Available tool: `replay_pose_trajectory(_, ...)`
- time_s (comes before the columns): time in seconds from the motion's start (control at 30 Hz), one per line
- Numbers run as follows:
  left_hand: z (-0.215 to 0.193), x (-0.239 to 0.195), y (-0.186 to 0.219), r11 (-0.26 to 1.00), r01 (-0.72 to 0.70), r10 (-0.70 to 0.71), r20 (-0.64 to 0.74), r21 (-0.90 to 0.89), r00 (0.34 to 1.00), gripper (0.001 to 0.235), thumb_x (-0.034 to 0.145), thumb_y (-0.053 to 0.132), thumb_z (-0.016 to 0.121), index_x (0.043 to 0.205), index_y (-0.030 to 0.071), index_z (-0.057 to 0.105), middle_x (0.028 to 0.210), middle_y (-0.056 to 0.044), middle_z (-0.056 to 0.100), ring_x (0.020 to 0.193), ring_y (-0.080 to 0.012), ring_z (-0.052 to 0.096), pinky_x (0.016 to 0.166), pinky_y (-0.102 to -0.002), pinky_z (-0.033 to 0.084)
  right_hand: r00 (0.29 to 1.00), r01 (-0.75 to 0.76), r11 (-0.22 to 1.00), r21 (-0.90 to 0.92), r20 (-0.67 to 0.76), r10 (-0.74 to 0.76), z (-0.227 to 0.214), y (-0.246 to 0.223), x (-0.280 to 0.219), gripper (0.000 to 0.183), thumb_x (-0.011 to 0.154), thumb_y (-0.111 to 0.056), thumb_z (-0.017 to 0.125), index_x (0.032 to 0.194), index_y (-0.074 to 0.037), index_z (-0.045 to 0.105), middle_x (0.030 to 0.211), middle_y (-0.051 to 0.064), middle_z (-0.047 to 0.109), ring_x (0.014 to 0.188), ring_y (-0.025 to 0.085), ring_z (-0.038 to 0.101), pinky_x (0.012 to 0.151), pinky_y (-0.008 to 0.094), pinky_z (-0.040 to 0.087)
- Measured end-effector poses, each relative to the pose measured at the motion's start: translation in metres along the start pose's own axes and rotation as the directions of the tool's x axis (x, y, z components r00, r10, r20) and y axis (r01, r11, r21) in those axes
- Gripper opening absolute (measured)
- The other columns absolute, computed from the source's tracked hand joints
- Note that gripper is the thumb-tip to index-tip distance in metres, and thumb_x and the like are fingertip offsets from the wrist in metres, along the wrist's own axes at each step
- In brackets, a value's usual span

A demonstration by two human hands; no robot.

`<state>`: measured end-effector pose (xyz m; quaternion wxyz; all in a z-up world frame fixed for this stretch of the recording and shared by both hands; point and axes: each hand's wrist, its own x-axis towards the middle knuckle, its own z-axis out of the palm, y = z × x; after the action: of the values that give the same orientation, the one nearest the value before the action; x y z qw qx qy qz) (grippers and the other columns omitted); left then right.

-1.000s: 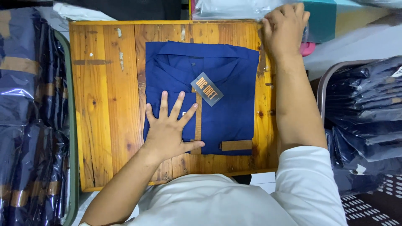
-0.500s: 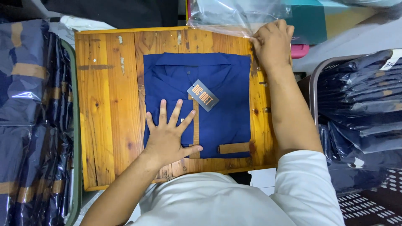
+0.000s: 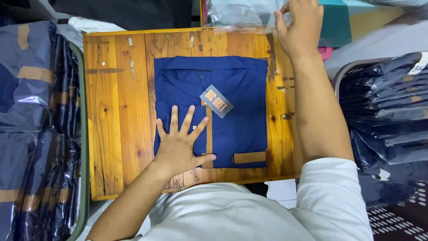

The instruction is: Folding a blue shirt and placing it into a clear plastic bag with an adhesive seal.

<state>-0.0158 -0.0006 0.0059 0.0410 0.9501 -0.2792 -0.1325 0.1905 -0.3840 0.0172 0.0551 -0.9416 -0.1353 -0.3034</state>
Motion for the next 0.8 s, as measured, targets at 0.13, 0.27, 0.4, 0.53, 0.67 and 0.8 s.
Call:
replay_pose_trajectory(0.13,-0.014,0.003,0.003,0.998,0.040,-0.033,0.137,-0.053,0.990,0.107,0.078,0.094,0.046,0.163,0.037,0.015,0.171,-0.009,-0.003,0.151,-0.0506,-0.009,0.107,-0.083,0.007,0.996,0.009,0.997,0.079,0.085,-0.016,0.005,0.001,-0.019,0.017,0.106,-0.020,0.081,0.095,-0.011,0.072,0.099,0.006,0.067,0.100,0.031,0.054,0.079,0.043,0.037)
replay_pose_trajectory(0.27,-0.044,0.007,0.009,0.993,0.092,-0.065,0.316,-0.069,0.947,0.108,0.078,0.093,0.044,0.164,0.037,0.007,0.172,-0.006,-0.011,0.152,-0.0489,-0.017,0.111,-0.080,-0.001,0.997,-0.011,0.998,0.064,0.082,0.005,0.001,0.002,-0.036,0.015,0.105,-0.021,0.078,0.096,-0.010,0.073,0.098,0.008,0.066,0.100,0.033,0.054,0.077,0.044,0.038)
replay_pose_trajectory(0.4,-0.071,0.027,0.026,0.998,-0.031,0.031,-0.004,-0.058,1.000,0.096,0.085,0.087,0.045,0.153,0.020,0.039,0.161,-0.020,0.026,0.149,-0.0492,0.015,0.105,-0.078,0.018,0.998,0.026,0.998,0.060,0.057,-0.029,-0.010,-0.008,-0.038,0.016,0.105,-0.021,0.079,0.096,-0.010,0.071,0.096,0.006,0.068,0.096,0.031,0.054,0.077,0.042,0.037)
replay_pose_trajectory(0.53,-0.072,0.105,0.069,0.928,-0.327,0.299,-0.163,-0.180,0.940,0.077,0.098,0.061,0.051,0.152,0.008,0.043,0.164,-0.013,0.033,0.153,-0.0327,0.024,0.114,-0.067,0.020,0.997,0.018,0.997,0.075,0.075,-0.023,-0.011,-0.020,-0.033,0.013,0.102,-0.022,0.078,0.094,-0.012,0.073,0.093,0.005,0.066,0.093,0.032,0.054,0.076,0.044,0.038)
replay_pose_trajectory(0.67,-0.034,0.213,0.096,0.951,-0.289,0.309,-0.336,0.109,0.890,0.072,0.103,0.057,0.043,0.154,0.006,0.044,0.163,-0.017,0.034,0.150,-0.0339,0.031,0.115,-0.063,0.027,0.991,-0.038,0.994,0.100,0.129,0.025,-0.016,-0.027,-0.027,0.012,0.103,-0.019,0.073,0.096,-0.009,0.073,0.092,0.008,0.066,0.091,0.034,0.055,0.086,0.047,0.041)
replay_pose_trajectory(0.8,-0.034,0.256,0.106,0.990,-0.140,0.141,-0.040,0.037,0.989,0.083,0.103,0.057,0.031,0.162,0.002,0.013,0.169,-0.021,0.013,0.156,-0.0379,0.007,0.121,-0.065,0.010,0.985,-0.084,0.995,0.055,0.156,0.075,-0.022,-0.030,-0.026,0.015,0.100,-0.021,0.068,0.092,-0.010,0.072,0.088,0.010,0.067,0.086,0.036,0.058,0.085,0.048,0.043)
